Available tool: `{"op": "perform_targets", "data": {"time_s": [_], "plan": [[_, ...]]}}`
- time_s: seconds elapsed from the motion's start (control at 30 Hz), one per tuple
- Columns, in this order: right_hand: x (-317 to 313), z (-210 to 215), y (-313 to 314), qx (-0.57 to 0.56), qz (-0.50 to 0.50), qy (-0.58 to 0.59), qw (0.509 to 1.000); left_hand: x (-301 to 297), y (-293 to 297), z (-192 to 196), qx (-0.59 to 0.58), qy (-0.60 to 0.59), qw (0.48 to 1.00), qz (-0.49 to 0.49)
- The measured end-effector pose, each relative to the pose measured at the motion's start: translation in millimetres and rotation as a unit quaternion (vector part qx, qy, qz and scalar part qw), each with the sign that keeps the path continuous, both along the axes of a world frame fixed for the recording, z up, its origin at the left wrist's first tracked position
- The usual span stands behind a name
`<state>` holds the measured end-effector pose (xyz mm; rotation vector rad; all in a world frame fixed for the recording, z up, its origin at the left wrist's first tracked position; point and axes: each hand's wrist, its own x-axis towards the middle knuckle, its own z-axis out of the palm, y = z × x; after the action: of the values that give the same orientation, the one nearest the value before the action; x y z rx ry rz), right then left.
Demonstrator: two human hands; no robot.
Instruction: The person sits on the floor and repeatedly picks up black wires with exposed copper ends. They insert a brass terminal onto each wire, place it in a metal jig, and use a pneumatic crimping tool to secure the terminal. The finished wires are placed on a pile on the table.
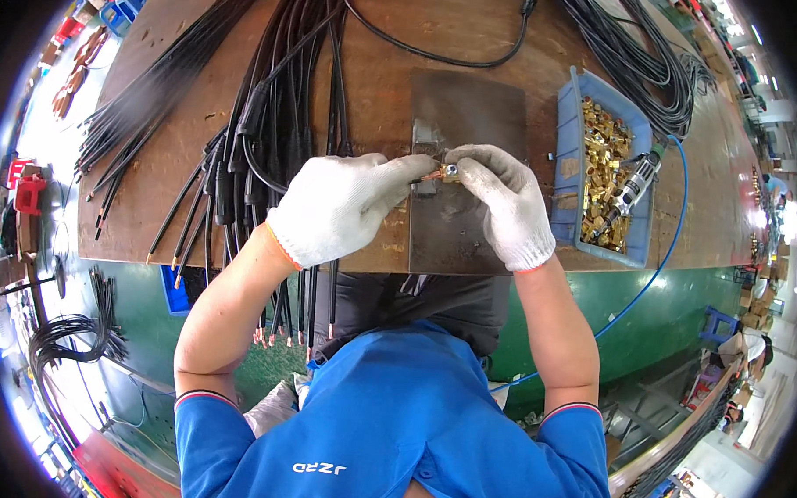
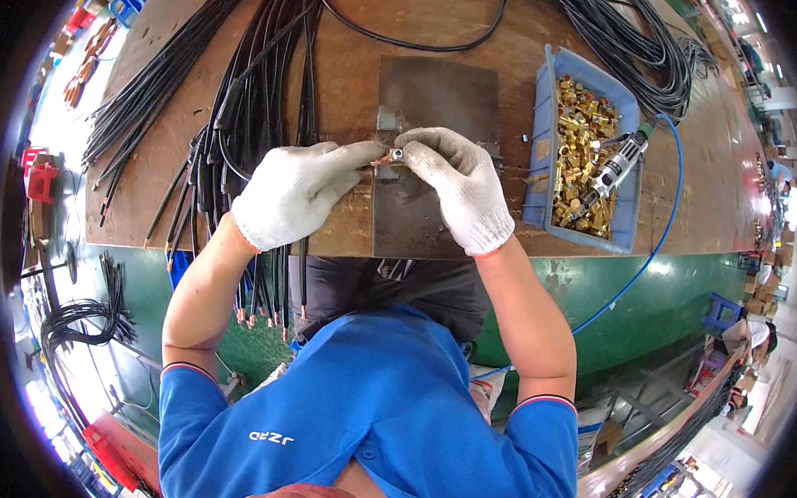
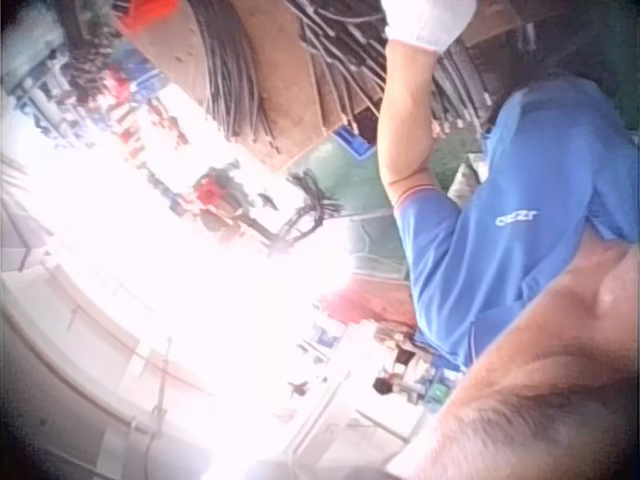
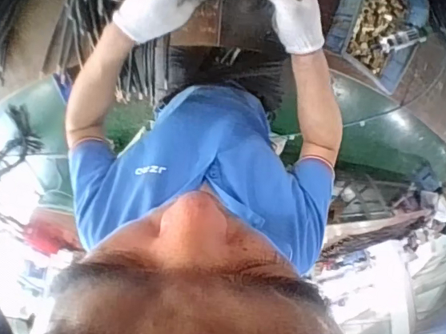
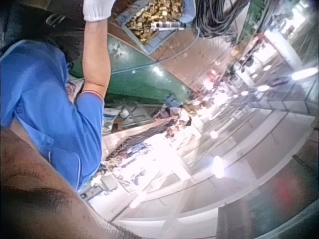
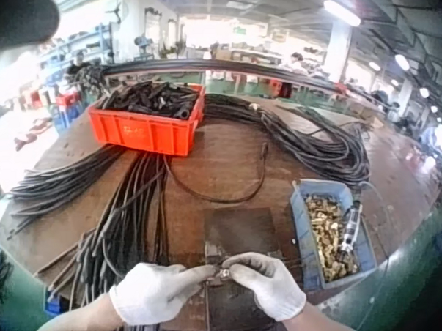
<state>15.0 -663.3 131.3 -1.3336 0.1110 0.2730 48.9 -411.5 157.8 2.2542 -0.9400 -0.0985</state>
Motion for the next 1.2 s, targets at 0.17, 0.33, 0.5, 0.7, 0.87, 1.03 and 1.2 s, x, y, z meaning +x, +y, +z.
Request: {"op": "perform_targets", "data": {"time_s": [0.17, 0.33, 0.5, 0.7, 0.87, 1.03, 1.2], "plan": [[5.6, -0.3, 2.5, -0.07, 0.03, -0.008, 0.997, 3.0, -0.6, -12.0, -0.006, -0.029, 1.0, 0.011], [13.4, -7.2, 7.6, -0.102, 0.031, -0.027, 0.994, 8.5, -4.3, -19.0, 0.0, -0.041, 0.999, 0.023], [21.6, -15.6, 7.1, -0.193, 0.033, -0.09, 0.977, 15.7, -7.1, -23.6, -0.003, -0.069, 0.997, 0.045], [34.5, -15.5, 6.5, -0.333, 0.028, -0.188, 0.923, 29.2, -7.0, -26.5, 0.021, -0.09, 0.994, 0.052], [40.1, -16.7, 9.4, -0.449, 0.011, -0.276, 0.85, 34.8, -10.1, -36.1, 0.057, -0.106, 0.991, 0.057], [43.4, -21.4, 11.9, -0.471, 0.022, -0.269, 0.84, 36.6, -13.6, -53.2, 0.1, -0.121, 0.986, 0.06], [47.7, -20.2, 12.0, -0.478, 0.031, -0.263, 0.837, 38.3, -14.7, -55.7, 0.093, -0.136, 0.985, 0.055]]}}
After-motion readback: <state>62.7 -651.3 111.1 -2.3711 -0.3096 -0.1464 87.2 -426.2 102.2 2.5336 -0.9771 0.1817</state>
